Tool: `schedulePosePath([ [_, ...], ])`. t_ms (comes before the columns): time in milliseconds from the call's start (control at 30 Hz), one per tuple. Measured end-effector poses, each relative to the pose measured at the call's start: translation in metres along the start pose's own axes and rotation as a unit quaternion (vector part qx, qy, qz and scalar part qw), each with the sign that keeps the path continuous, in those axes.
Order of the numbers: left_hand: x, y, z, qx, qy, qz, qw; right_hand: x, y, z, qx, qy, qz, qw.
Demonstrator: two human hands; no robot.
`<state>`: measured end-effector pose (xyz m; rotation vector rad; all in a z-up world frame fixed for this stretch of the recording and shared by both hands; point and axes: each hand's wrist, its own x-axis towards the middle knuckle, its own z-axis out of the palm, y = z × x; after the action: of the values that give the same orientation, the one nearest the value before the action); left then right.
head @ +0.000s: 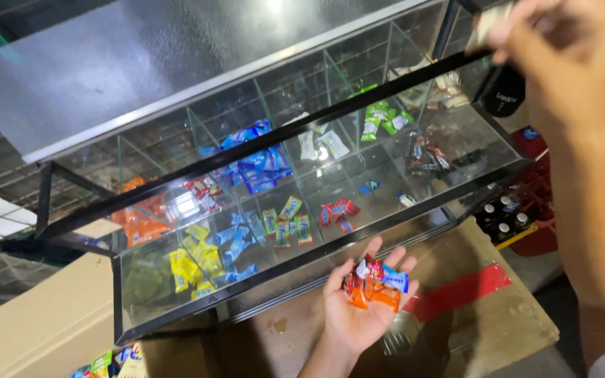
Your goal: Stocking individual candy packets from a box into a glass display case.
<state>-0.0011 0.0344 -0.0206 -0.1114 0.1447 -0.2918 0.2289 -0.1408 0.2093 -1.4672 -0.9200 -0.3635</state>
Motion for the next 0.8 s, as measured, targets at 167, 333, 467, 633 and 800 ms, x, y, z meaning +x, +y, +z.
schedulePosePath([
  [167,0.005,0.003,-0.001,-0.015,0.006,-0.002,1.000,0.033,0.099,-0.032,0.032,0.117,0.007,0.993],
  [333,0.003,0.002,0.009,-0.011,-0.003,0.006,1.000,0.025,0.206,-0.074,0.007,0.171,0.000,0.985],
  [467,-0.002,0.002,0.008,-0.012,-0.018,0.015,1.000,-0.009,0.141,-0.048,0.016,0.112,-0.017,0.993],
  [633,-0.015,-0.008,0.016,-0.005,-0.038,0.016,0.999,-0.058,0.005,0.016,-0.035,-0.041,0.090,0.995],
  [800,-0.034,-0.018,0.015,-0.012,-0.057,0.033,0.998,-0.102,-0.039,0.040,-0.138,-0.394,0.073,0.906],
])
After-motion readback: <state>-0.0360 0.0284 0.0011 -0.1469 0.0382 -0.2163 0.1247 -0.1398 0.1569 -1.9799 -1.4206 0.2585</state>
